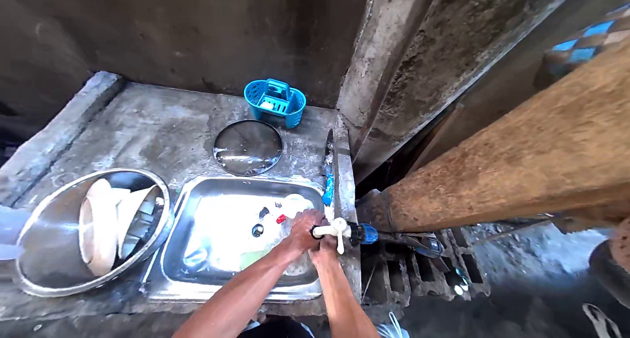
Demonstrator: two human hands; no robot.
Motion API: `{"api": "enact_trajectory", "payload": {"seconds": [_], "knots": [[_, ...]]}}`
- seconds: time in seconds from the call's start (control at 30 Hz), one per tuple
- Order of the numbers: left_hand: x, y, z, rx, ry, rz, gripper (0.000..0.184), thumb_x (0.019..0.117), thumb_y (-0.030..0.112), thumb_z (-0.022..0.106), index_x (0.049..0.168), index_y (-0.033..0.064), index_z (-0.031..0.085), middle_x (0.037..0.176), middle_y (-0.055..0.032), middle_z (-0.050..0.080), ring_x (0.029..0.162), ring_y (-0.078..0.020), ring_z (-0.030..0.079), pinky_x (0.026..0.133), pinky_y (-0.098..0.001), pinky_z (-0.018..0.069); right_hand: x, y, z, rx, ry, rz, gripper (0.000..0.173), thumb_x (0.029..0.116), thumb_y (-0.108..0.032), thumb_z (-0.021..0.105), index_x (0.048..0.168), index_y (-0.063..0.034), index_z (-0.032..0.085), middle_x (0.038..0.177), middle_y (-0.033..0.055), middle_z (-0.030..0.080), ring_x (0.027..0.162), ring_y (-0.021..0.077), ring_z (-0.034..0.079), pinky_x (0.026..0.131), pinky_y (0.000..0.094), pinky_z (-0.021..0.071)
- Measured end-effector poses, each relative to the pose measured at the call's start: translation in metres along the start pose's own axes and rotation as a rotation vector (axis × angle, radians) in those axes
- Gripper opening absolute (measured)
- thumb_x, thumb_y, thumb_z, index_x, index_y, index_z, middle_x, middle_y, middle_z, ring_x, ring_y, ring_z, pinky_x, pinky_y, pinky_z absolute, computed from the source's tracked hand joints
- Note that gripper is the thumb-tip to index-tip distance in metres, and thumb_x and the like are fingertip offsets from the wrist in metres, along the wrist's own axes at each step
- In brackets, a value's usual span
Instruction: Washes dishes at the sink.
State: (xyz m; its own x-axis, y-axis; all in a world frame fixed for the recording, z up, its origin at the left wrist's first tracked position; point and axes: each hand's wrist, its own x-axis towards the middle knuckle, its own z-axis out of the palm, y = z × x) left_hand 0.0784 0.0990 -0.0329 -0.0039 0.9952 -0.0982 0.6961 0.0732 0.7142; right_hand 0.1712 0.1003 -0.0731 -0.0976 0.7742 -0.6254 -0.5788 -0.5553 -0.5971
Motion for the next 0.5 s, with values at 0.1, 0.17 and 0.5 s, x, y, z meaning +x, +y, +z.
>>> {"api": "enact_trajectory", "payload": {"seconds": [0.1,0.17,0.5], "knots": [[-0.018,-0.011,0.013,-0.061,0.182,0.107,0.042,0.0935,0.03,0.066,0.127,0.0051,0.068,0.129,-0.0186,0.066,0.124,-0.0341,0.061,0.103,-0.0508,0.0501,0.008,-0.005,-0.008,0.026,-0.104,-0.024,0.025,0.1093,-0.015,0.033,0.11,-0.005,0.055,0.087,0.0061,0.062,0.079,0.0148,0.062,0.069,0.0348,0.0555],[-0.035,-0.029,0.019,-0.067,0.207,0.301,0.046,0.0956,0.036,0.063,0.13,0.0052,0.065,0.138,-0.0192,0.061,0.132,-0.0324,0.057,0.11,-0.0463,0.0474,0.0,-0.01,-0.011,-0.099,-0.146,-0.071,0.022,0.1055,-0.009,0.036,0.107,-0.0035,0.057,0.085,0.0049,0.064,0.077,0.0119,0.065,0.069,0.0314,0.0572],[-0.075,-0.03,0.013,-0.445,0.18,-0.338,0.062,0.1052,0.05,0.043,0.146,0.0056,0.052,0.14,-0.0201,0.058,0.124,-0.0307,0.061,0.104,-0.0489,0.0515,-0.001,0.026,-0.006,-0.591,-0.05,-0.154,0.042,0.1118,-0.019,0.04,0.146,0.0045,0.045,0.138,0.0235,0.057,0.124,0.0259,0.058,0.105,0.042,0.0492]]}}
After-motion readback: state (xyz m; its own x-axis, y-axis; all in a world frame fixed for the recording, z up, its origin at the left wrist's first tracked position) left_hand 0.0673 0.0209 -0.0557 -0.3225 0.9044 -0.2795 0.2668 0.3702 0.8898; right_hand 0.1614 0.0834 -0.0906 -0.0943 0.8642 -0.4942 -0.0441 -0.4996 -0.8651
